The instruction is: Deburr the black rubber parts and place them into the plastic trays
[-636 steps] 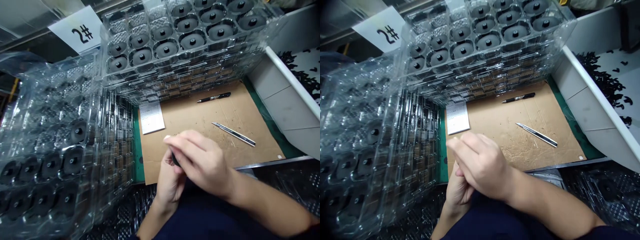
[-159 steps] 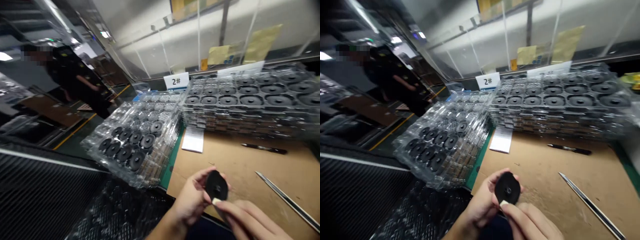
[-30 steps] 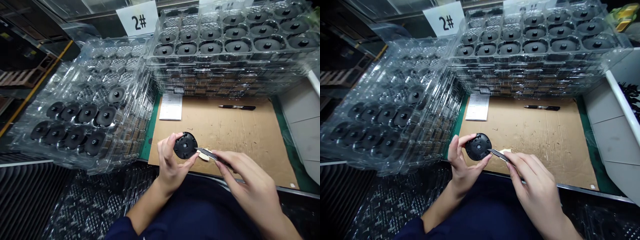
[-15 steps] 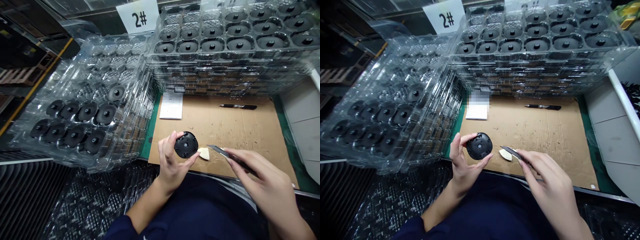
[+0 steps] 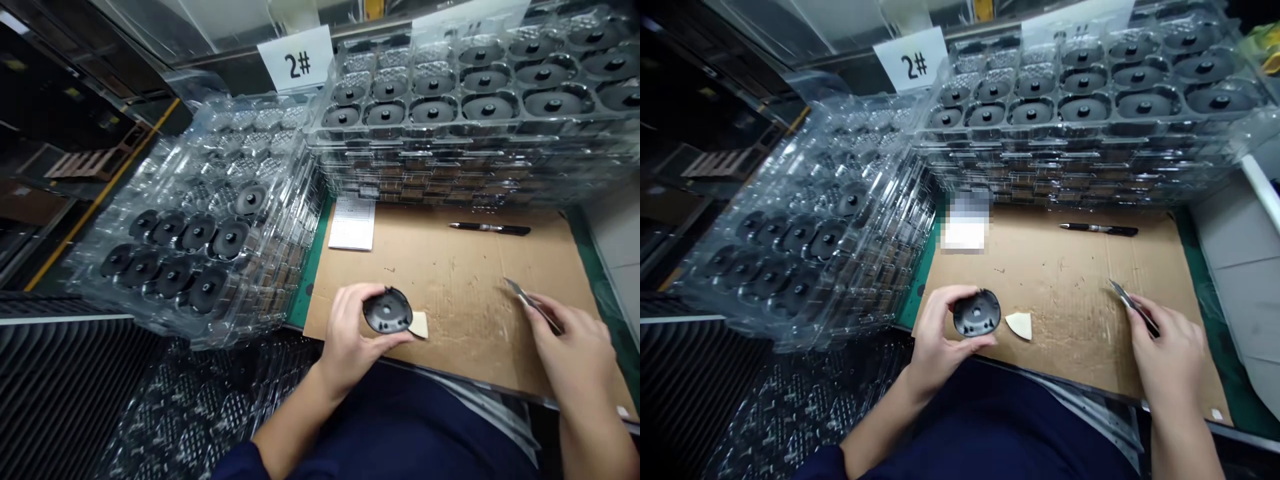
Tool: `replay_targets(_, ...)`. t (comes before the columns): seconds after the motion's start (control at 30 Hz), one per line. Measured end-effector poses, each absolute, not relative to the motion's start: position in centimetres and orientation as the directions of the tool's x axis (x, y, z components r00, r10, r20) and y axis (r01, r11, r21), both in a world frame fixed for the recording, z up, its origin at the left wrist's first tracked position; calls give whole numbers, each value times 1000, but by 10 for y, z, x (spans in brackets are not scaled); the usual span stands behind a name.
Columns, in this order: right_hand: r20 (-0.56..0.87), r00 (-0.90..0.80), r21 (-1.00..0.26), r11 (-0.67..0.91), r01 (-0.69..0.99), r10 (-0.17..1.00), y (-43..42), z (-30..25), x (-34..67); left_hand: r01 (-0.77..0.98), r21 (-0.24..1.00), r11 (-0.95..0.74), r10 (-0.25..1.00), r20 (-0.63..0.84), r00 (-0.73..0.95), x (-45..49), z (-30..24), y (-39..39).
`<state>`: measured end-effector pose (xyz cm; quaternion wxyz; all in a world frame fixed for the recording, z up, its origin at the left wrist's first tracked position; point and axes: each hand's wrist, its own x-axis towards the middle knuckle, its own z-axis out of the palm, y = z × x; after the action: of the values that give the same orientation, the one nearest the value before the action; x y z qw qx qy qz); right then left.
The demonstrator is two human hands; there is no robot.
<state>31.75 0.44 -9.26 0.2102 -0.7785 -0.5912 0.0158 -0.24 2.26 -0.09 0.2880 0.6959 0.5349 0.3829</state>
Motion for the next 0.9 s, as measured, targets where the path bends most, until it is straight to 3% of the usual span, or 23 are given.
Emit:
replay_targets(0.1,323,297,-346,-180,921,899,15,-95,314,483,870,-96,962,-43,269,-3,1,24)
replay_targets(0.2,361,193,-519,25,854,912,43,-88,288,546,836,-57,933,-150,328,-7,9,26)
replay_targets(0.27,296,-39,-651,232,723,954,72,-84,262,624,778,-70,920,-191,342,-15,20,28)
replay_targets(0.37,235,-393,-734,428,527,889,119,-84,221,741,669,-55,927,-242,288,-33,49,31)
replay_targets(0.5,254,-522,-776,494,393,814,156,-102,184,857,515,2,982,-164,96,-64,99,41)
replay_targets(0.63,239,-481,-825,438,357,843,160,-119,182,971,212,110,993,22,-117,-105,135,73)
replay_targets(0.8,194,-462,-874,366,318,865,158,-118,188,976,48,211,967,134,-216,-170,142,148)
replay_targets(0.9,176,-465,-895,338,292,867,161,-113,185,961,-14,275,959,79,-273,-199,129,183)
